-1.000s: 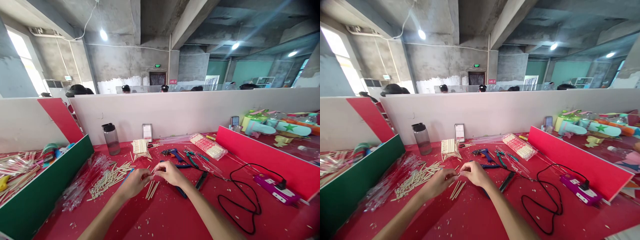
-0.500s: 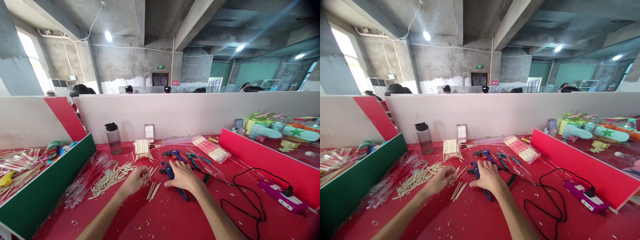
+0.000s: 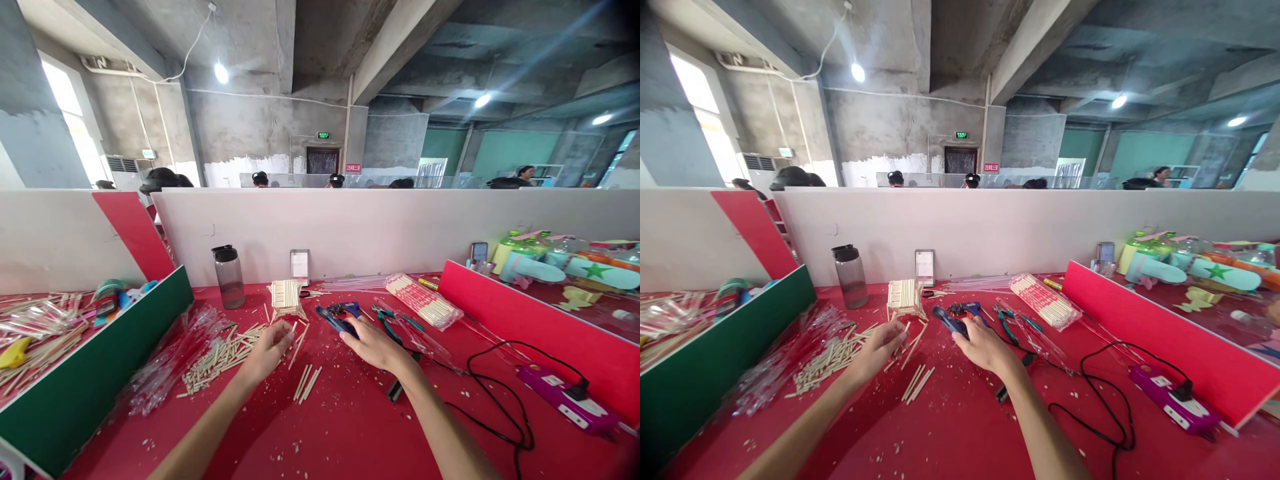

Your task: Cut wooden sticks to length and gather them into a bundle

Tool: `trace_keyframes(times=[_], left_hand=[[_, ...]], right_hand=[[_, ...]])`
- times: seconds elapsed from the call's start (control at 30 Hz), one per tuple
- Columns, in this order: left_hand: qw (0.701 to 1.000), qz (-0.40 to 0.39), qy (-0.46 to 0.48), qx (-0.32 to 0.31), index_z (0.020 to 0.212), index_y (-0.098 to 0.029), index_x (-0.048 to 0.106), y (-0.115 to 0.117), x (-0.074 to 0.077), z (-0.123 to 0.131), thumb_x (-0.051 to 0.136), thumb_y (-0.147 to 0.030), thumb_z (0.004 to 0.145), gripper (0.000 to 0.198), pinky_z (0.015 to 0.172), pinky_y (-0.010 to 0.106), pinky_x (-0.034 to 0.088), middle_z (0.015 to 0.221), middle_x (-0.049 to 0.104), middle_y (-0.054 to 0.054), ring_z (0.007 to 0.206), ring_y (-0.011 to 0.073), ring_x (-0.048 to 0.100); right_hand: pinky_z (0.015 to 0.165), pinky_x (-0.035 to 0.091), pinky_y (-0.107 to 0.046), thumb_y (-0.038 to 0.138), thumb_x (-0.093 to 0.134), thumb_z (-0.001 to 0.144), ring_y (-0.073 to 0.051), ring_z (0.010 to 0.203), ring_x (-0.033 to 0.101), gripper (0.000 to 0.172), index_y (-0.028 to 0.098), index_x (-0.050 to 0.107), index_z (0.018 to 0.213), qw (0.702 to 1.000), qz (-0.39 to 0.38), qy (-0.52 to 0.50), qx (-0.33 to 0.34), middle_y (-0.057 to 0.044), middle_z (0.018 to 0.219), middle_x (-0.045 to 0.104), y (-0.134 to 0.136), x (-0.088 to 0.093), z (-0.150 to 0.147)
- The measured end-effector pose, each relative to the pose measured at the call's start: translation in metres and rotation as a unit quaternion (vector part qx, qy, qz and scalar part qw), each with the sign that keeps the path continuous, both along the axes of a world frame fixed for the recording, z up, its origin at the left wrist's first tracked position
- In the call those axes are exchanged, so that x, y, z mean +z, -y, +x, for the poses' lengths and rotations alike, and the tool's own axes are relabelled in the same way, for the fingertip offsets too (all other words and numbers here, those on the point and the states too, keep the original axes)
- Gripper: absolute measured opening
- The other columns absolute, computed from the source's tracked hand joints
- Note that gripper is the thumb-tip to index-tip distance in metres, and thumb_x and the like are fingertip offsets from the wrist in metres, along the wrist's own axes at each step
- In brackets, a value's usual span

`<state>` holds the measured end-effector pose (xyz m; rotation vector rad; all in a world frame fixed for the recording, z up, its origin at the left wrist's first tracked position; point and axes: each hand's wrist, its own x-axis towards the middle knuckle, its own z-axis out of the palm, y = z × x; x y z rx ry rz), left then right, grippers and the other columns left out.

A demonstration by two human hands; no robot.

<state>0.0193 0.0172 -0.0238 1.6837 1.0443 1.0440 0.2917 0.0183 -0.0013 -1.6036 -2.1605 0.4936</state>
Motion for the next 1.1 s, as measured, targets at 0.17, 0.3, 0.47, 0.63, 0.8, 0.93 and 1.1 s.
trace_keyframes(times=[0.17,0.3,0.47,0.63,0.8,0.93,1.1], left_hand=[[0.998,-0.014,0.066,-0.003,0.087,-0.018,0.050,0.003,0.009,0.004,0.061,-0.063,0.082,0.046,0.054,0.024,0.040,0.073,0.064,0.001,0.053,0.0103,0.050],[0.998,-0.017,0.063,0.003,0.091,-0.017,0.054,0.004,0.011,0.006,0.063,-0.064,0.079,0.049,0.055,0.024,0.041,0.073,0.065,0.001,0.054,0.0107,0.052],[0.998,-0.027,0.055,-0.002,0.094,-0.015,0.057,0.005,0.010,0.008,0.063,-0.063,0.079,0.050,0.052,0.024,0.040,0.073,0.066,0.001,0.051,0.0102,0.051],[0.998,-0.030,0.063,-0.001,0.091,-0.014,0.058,0.004,0.009,0.009,0.065,-0.061,0.078,0.050,0.050,0.023,0.039,0.072,0.066,0.002,0.048,0.0094,0.050],[0.997,-0.033,0.071,0.003,0.094,-0.013,0.059,0.002,0.004,0.007,0.065,-0.059,0.078,0.050,0.048,0.023,0.038,0.070,0.067,0.002,0.046,0.0091,0.049],[0.997,-0.033,0.072,0.005,0.091,-0.013,0.060,0.001,0.003,0.007,0.066,-0.059,0.078,0.049,0.046,0.022,0.037,0.070,0.067,0.003,0.044,0.0086,0.048],[0.997,-0.030,0.071,0.002,0.088,-0.013,0.061,0.001,0.005,0.007,0.066,-0.059,0.077,0.047,0.046,0.022,0.036,0.070,0.067,0.003,0.044,0.0082,0.048]], right_hand=[[0.075,0.046,-0.032,0.051,0.041,0.096,-0.023,0.081,0.064,0.039,0.021,0.064,0.102,0.980,-0.051,-0.152,0.113,-0.005,0.088,0.070,0.005,0.005,-0.012],[0.068,0.045,-0.028,0.049,0.048,0.094,-0.020,0.076,0.063,0.033,0.020,0.065,0.097,0.969,-0.064,-0.184,0.154,-0.003,0.085,0.070,0.010,0.005,-0.023],[0.063,0.044,-0.027,0.049,0.049,0.093,-0.018,0.068,0.061,0.033,0.020,0.065,0.094,0.962,-0.067,-0.206,0.167,-0.003,0.080,0.069,0.011,0.003,-0.028],[0.059,0.044,-0.026,0.053,0.050,0.092,-0.018,0.064,0.062,0.038,0.018,0.065,0.089,0.958,-0.072,-0.218,0.170,-0.003,0.077,0.069,0.008,0.001,-0.027],[0.060,0.045,-0.025,0.053,0.050,0.092,-0.018,0.066,0.063,0.039,0.017,0.066,0.090,0.962,-0.064,-0.208,0.165,-0.002,0.078,0.069,0.005,-0.003,-0.026],[0.060,0.044,-0.025,0.052,0.050,0.093,-0.017,0.066,0.062,0.038,0.017,0.065,0.089,0.960,-0.064,-0.206,0.176,-0.002,0.079,0.069,0.004,-0.003,-0.025],[0.060,0.043,-0.025,0.049,0.050,0.094,-0.017,0.066,0.061,0.035,0.018,0.064,0.087,0.962,-0.054,-0.198,0.177,-0.001,0.077,0.067,0.006,0.000,-0.025]])
